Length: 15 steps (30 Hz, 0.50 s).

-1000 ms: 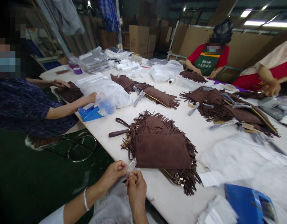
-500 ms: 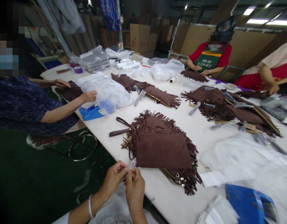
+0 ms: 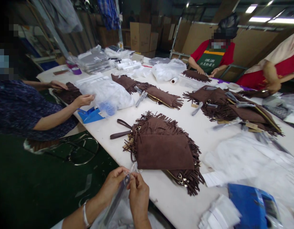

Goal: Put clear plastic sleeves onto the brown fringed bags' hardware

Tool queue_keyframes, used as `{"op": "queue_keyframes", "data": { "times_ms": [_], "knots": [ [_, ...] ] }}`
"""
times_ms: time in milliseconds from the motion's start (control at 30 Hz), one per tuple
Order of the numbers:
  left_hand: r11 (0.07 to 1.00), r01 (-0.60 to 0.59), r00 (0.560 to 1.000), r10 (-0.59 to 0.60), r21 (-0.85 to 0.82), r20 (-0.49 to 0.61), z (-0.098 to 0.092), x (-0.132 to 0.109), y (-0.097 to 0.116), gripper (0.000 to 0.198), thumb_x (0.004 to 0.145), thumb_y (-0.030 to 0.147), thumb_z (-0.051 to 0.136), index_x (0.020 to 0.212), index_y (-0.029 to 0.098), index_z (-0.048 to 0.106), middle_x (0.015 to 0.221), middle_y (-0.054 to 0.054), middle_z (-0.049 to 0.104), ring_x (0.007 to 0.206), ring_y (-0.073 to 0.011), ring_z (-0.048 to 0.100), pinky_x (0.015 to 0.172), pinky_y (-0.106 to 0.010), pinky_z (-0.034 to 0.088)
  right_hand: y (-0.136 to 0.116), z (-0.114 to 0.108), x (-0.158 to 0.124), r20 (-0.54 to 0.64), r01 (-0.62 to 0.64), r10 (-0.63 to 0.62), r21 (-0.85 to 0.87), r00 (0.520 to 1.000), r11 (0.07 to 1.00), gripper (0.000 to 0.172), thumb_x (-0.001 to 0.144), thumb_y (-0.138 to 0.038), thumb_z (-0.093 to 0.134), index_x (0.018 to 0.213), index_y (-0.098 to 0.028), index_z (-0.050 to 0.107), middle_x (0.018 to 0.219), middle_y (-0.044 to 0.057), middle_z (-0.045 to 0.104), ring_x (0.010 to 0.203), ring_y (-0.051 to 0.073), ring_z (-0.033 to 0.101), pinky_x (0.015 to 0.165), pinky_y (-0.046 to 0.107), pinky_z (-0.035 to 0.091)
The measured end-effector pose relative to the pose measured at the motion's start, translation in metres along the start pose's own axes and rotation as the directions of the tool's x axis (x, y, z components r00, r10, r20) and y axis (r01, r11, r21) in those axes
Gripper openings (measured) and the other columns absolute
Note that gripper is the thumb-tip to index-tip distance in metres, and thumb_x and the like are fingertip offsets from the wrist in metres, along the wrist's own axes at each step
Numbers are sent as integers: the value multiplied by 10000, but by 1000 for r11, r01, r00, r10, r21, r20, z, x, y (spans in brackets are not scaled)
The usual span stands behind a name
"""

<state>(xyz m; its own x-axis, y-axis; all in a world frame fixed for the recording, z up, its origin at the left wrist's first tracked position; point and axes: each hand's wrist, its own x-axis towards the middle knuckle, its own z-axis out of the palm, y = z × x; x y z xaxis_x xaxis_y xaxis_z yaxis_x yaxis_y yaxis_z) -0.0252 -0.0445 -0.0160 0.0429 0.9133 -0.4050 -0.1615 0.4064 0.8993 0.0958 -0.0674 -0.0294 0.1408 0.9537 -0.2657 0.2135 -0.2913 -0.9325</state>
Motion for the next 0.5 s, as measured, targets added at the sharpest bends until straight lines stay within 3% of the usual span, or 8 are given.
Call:
{"op": "queue_keyframes", "data": {
  "times_ms": [167,300,400,500],
  "knots": [
    [942,216,975,-194,-258,108,-2,3,4,234,737,341,709,769,123,631,622,-44,613,500,-155,556,522,-260,424,4,-2,-4,37,10,-11,21,999,1000,448,896,-514,452,1060,-162,675,549,-17,582,429,114,487,390,191,338],
    [900,300,951,-256,-316,172,-2,0,6,246,673,303,769,784,116,654,654,-50,639,509,-168,578,497,-272,466,-1,-4,-12,17,17,-18,5,1000,1000,409,924,-458,426,1075,-173,677,528,-14,594,434,124,523,430,195,394],
    [897,339,940,-336,-283,63,-5,-1,4,287,575,205,829,808,119,685,754,-45,687,688,-177,646,627,-237,526,-9,-5,-21,-2,122,-123,-115,992,986,329,934,-351,415,1078,-216,679,589,-3,656,509,144,610,515,204,463],
    [890,396,905,-420,-227,-65,-9,11,1,321,511,134,824,809,143,705,792,-37,713,796,-224,674,680,-263,556,-12,-5,-20,17,284,-294,-322,956,903,273,894,-292,473,1086,-260,665,803,6,731,694,166,683,638,214,511]
  ]
}}
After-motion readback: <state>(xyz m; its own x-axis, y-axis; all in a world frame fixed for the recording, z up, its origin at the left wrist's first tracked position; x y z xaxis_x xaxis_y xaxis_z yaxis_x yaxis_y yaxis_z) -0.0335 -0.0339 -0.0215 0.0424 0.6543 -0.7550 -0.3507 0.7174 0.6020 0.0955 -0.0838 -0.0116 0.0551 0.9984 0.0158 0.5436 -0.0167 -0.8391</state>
